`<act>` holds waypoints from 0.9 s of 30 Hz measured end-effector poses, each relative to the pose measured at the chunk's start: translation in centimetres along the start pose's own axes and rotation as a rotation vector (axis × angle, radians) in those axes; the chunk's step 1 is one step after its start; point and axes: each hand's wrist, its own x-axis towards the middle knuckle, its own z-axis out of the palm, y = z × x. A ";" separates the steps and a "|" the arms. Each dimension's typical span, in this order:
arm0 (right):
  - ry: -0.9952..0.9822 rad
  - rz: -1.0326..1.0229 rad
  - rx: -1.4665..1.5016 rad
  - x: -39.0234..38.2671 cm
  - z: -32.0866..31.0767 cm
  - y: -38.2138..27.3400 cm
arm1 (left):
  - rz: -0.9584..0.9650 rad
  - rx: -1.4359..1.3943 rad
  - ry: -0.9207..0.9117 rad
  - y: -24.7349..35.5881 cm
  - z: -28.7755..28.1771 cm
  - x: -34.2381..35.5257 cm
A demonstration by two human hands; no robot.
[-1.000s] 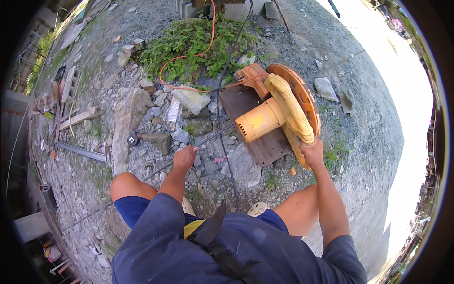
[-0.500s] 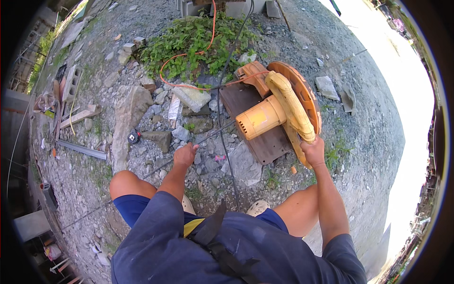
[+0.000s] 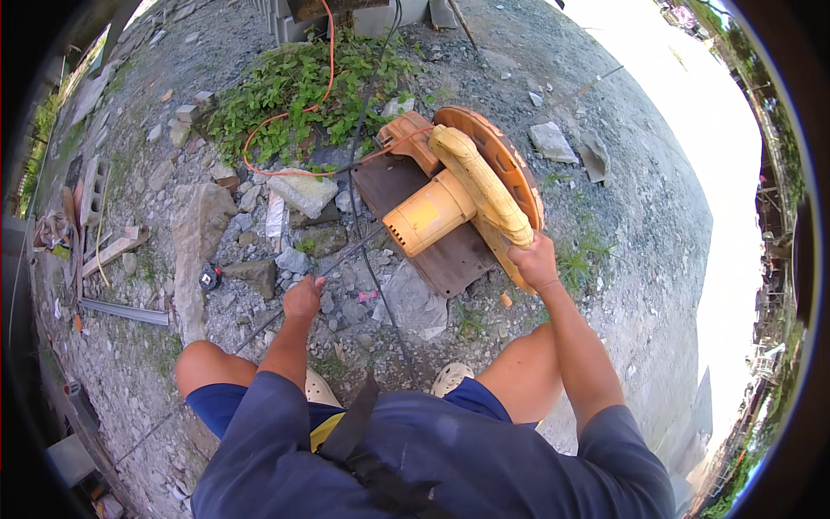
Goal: The person measures a metal rod with a tape measure, then uses a yellow chop saw to cut the rod. They repeat this process for a second rod, measuring and cutting each piece individually.
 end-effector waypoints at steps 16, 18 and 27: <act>-0.037 0.102 0.000 -0.4 -0.7 -2.3 | 0.051 0.021 -0.003 0.0 -0.7 -0.2; -0.027 0.059 -0.004 -0.3 -0.5 -1.9 | 0.032 0.044 -0.020 -0.1 -0.6 -0.1; -0.050 0.102 0.053 -0.1 -0.3 -0.8 | 0.058 0.035 0.020 -0.2 -0.3 -0.1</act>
